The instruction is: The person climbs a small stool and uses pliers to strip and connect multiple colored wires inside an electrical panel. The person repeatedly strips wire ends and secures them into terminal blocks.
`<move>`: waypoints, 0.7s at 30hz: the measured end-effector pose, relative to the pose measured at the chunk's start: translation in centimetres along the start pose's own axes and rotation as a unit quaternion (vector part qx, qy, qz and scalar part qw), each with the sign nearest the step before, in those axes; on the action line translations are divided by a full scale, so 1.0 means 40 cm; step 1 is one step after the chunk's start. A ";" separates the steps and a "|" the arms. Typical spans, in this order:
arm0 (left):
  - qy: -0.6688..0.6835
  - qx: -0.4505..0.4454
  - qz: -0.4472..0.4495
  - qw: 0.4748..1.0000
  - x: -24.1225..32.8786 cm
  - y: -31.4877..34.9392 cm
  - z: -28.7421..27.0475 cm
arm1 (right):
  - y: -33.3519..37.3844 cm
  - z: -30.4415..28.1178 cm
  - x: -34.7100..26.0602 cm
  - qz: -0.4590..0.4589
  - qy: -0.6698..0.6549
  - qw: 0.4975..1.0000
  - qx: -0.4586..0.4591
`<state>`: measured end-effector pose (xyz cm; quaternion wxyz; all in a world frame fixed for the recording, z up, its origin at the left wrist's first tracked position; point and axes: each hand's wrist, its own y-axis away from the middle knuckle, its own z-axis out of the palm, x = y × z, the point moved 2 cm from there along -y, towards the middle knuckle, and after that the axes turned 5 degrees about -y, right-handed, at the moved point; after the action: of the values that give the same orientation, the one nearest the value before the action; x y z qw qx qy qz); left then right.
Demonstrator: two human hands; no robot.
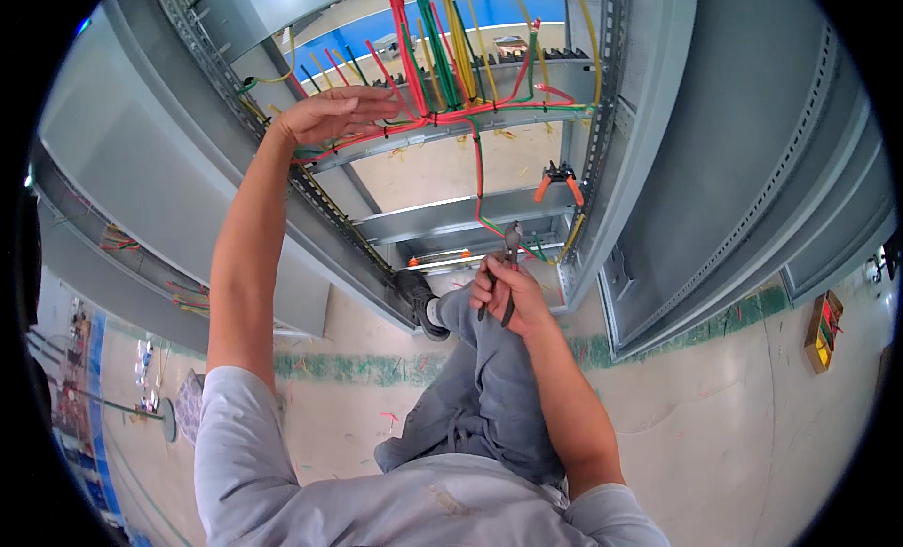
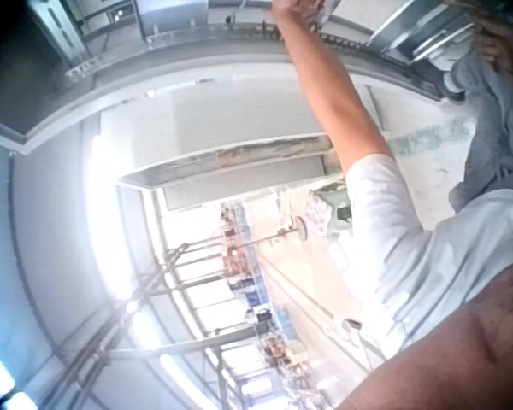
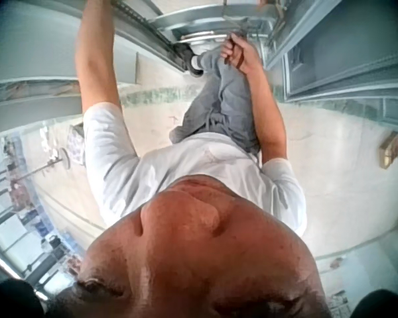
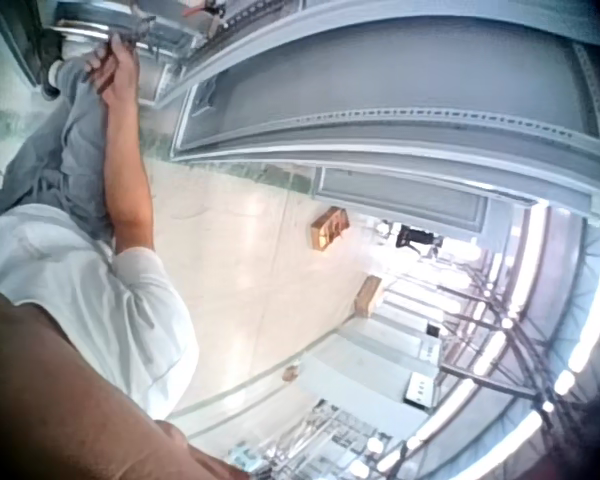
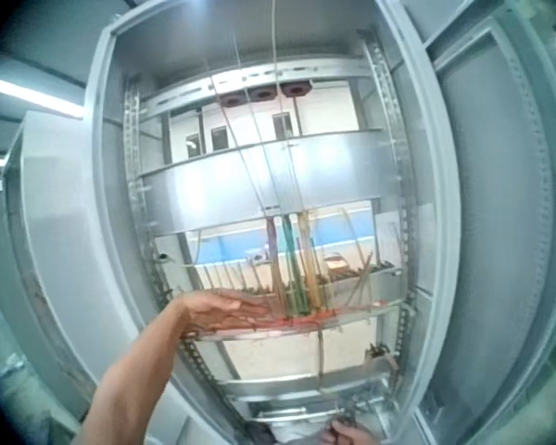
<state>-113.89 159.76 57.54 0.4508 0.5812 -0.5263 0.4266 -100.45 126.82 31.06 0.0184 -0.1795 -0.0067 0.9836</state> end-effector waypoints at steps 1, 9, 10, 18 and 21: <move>-0.002 -0.010 0.004 1.000 -0.002 -0.003 -0.013 | 0.000 0.000 -0.002 -0.003 0.007 1.000 0.003; -0.015 -0.044 -0.009 0.999 -0.008 0.000 -0.048 | 0.002 -0.013 -0.025 -0.017 0.008 1.000 0.009; -0.023 -0.028 -0.001 0.999 -0.013 0.007 -0.040 | 0.002 -0.019 -0.028 -0.018 0.007 1.000 0.010; -0.100 -0.025 -0.142 0.984 -0.154 0.185 0.143 | 0.010 -0.004 -0.035 -0.028 0.010 0.999 0.017; -0.217 0.122 -0.154 0.956 -0.154 0.242 0.053 | -0.002 0.006 -0.020 -0.015 0.009 1.000 0.001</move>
<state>-124.00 158.71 51.78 0.3115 0.7846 -0.4591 0.2767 -99.77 126.88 31.56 0.0333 -0.1882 -0.0078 0.9815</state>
